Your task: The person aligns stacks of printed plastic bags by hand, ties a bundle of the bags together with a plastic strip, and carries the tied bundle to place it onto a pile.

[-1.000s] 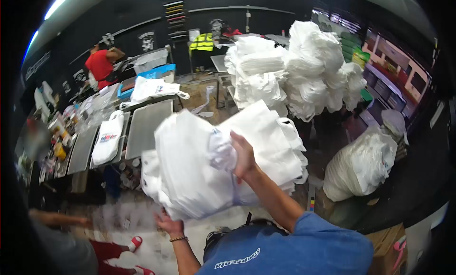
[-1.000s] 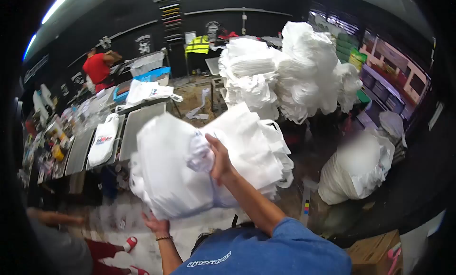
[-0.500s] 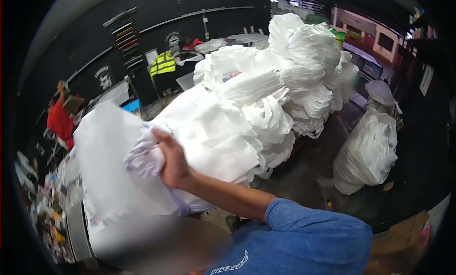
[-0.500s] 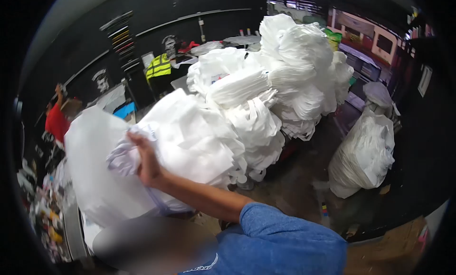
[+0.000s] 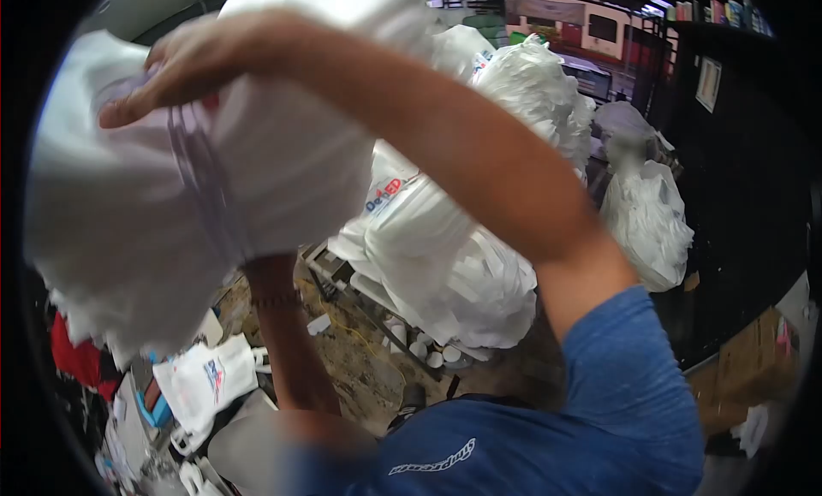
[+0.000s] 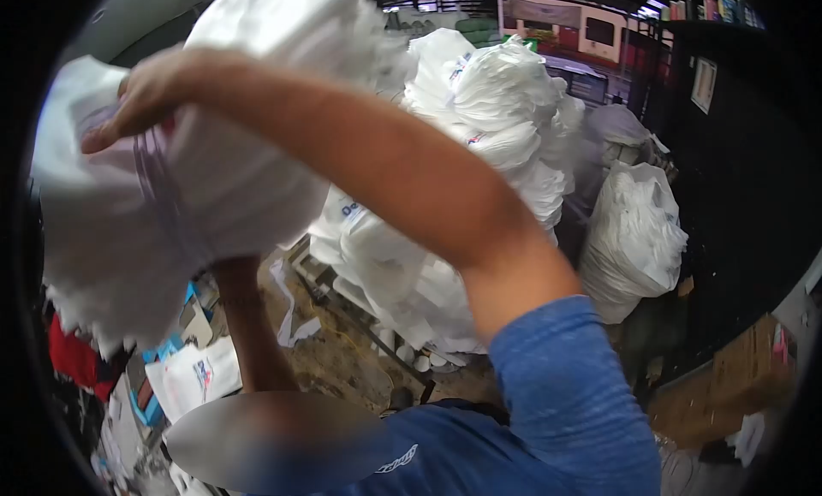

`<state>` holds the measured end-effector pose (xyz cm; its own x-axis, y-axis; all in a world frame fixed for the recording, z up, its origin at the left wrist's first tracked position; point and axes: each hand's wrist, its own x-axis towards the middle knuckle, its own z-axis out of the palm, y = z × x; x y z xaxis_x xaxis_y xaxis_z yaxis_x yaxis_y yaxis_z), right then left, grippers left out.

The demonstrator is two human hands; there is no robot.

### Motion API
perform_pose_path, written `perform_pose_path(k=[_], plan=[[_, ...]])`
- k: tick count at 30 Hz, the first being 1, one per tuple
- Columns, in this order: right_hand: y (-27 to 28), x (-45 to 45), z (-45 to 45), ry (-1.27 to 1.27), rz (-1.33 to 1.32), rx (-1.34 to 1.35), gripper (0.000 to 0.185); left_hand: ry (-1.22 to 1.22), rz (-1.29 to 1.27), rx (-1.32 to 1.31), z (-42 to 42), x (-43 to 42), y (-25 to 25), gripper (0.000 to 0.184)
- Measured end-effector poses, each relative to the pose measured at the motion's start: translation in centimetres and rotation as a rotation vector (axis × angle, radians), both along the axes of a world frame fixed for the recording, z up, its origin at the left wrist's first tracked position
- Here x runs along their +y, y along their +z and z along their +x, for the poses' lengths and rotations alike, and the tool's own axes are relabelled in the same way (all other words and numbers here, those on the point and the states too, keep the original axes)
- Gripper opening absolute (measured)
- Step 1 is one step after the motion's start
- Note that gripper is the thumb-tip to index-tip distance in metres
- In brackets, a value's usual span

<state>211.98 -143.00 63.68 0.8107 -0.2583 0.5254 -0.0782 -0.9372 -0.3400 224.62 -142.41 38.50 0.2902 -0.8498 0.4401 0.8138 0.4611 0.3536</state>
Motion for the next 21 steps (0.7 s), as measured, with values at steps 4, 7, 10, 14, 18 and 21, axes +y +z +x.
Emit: perform_pose_path(k=[4, 7, 10, 14, 18, 21], plan=[[3.0, -5.5, -4.1, -0.139, -0.287, 0.106, 0.105, -0.281, -0.134, 0.046, -2.2, -11.6, 6.6, 0.064], [4.0, -11.1, -5.2, -0.325, -0.399, 0.142, 0.107, -0.770, -0.332, 0.055, -4.8, -21.2, 7.8, 0.060], [1.8, -18.7, -7.0, -0.623, -0.431, 0.161, 0.110, -0.729, 0.015, 0.072, -8.9, -28.3, 5.1, 0.055], [-10.8, -29.3, -12.6, -1.050, -0.165, 0.326, 0.121, -0.765, 0.334, -0.964, -11.3, -30.2, -8.4, 0.045], [-26.0, -33.7, -15.0, -1.340, -0.011, 0.517, 0.111, -0.322, 0.095, -1.351, -8.3, -19.3, -12.4, 0.029], [-21.6, -34.3, -13.5, -1.368, -0.097, 0.568, 0.109, -0.174, -0.074, -1.183, -2.8, -15.8, -12.9, 0.021]])
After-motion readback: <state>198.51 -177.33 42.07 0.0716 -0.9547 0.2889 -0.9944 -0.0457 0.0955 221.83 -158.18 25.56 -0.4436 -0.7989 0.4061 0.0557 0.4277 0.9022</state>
